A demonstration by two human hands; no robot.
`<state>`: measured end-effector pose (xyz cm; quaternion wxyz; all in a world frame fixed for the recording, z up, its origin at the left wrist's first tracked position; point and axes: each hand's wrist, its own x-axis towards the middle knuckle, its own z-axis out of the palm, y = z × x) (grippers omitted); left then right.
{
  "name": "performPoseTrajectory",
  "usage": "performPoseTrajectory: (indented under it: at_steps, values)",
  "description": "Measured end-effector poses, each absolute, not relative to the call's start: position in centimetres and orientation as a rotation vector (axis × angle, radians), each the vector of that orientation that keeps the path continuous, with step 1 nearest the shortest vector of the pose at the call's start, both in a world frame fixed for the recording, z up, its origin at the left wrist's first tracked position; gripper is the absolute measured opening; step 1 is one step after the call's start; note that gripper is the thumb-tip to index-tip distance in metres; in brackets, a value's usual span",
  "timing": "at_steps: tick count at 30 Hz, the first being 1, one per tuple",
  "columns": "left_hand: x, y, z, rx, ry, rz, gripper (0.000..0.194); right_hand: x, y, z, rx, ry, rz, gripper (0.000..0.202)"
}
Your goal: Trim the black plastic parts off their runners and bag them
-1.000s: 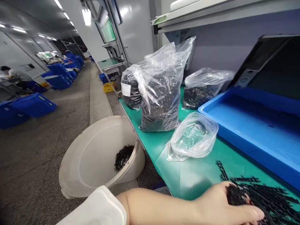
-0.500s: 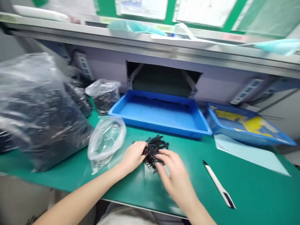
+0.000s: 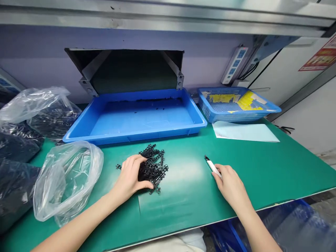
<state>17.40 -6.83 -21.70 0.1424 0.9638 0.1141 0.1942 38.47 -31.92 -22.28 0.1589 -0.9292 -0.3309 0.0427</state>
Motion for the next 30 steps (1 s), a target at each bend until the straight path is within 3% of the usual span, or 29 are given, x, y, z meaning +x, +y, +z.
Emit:
performPoseTrajectory:
  at_steps: [2,7,12,16,23,30]
  values:
    - [16.5,-6.8,-21.4,2.757,0.332,0.564,0.071,38.5,-31.8,-21.4,-2.596,-0.82,0.236,0.038]
    - [14.7,-7.8,-20.6,2.779,0.394,0.607,0.026,36.6,-31.6,-19.4,-2.185,-0.436,0.612,0.041]
    - [14.7,-9.7,-20.9,2.895,0.24,0.619,0.008,32.4,-29.2,-19.5,-1.705,-0.33,0.954,0.033]
    - [14.8,-10.3,-21.1,2.92,0.246,0.62,0.007,29.4,-26.1,-20.1,-1.504,-0.385,1.165,0.031]
    - [13.8,-11.3,-20.1,2.665,0.325,0.676,0.002,26.5,-22.8,-19.4,-1.68,-0.665,1.145,0.014]
    - [13.0,-11.8,-18.3,1.19,0.677,-0.218,0.018,26.2,-22.0,-18.9,-1.573,-0.787,1.161,0.012]
